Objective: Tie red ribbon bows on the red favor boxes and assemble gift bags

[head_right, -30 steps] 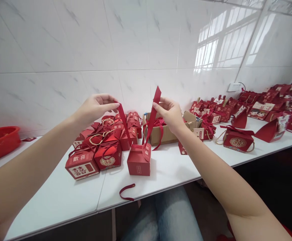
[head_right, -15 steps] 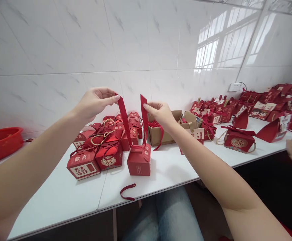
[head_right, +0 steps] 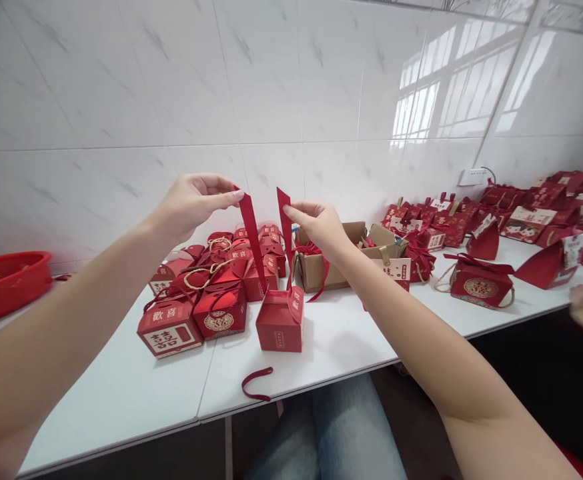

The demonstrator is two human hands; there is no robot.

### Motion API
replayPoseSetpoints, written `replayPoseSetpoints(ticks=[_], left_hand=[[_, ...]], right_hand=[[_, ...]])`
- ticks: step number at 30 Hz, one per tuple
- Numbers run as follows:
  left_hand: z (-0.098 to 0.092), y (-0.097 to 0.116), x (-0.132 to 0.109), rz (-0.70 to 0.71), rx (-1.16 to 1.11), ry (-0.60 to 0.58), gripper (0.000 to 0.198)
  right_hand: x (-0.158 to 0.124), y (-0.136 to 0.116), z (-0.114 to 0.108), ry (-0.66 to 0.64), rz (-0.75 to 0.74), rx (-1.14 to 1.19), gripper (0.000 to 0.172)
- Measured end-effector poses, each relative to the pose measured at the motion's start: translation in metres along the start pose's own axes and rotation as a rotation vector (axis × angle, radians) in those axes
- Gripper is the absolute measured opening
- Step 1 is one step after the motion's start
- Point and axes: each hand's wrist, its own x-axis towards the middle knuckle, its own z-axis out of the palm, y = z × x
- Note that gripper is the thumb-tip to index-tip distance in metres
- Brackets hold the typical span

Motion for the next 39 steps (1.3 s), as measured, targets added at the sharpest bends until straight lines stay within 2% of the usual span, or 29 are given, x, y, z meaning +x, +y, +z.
replayPoseSetpoints(ticks=[13,18,21,28,34,39], left_hand=[[0.007,0.003,-0.004,0.055,-0.027,-0.023,0.016],[0.015,0.011,-0.002,0.068,0.031,-0.009,0.016],[0.022,0.015,0.000,0.114,0.033,-0.031,0.016],[0.043,0.022,0.008,0.143,0.031,-0.179,0.011],[0.050,0.024,0.017,0.222,0.136,-0.151,0.009],[0.051,0.025,0.023,0.184,0.128,-0.154,0.007]], right_hand=[[-0.002,-0.010,0.002,0.075,0.029,-0.003,0.024],[0.001,-0.009,0.001,0.074,-0.025,-0.021,0.019],[0.000,-0.010,0.001,0.053,-0.006,-0.026,0.015],[-0.006,-0.019,0.000,-0.054,-0.028,-0.100,0.014],[-0.005,-0.025,-0.011,-0.096,0.003,-0.123,0.013],[-0.002,-0.024,-0.018,-0.216,0.033,-0.114,0.029]])
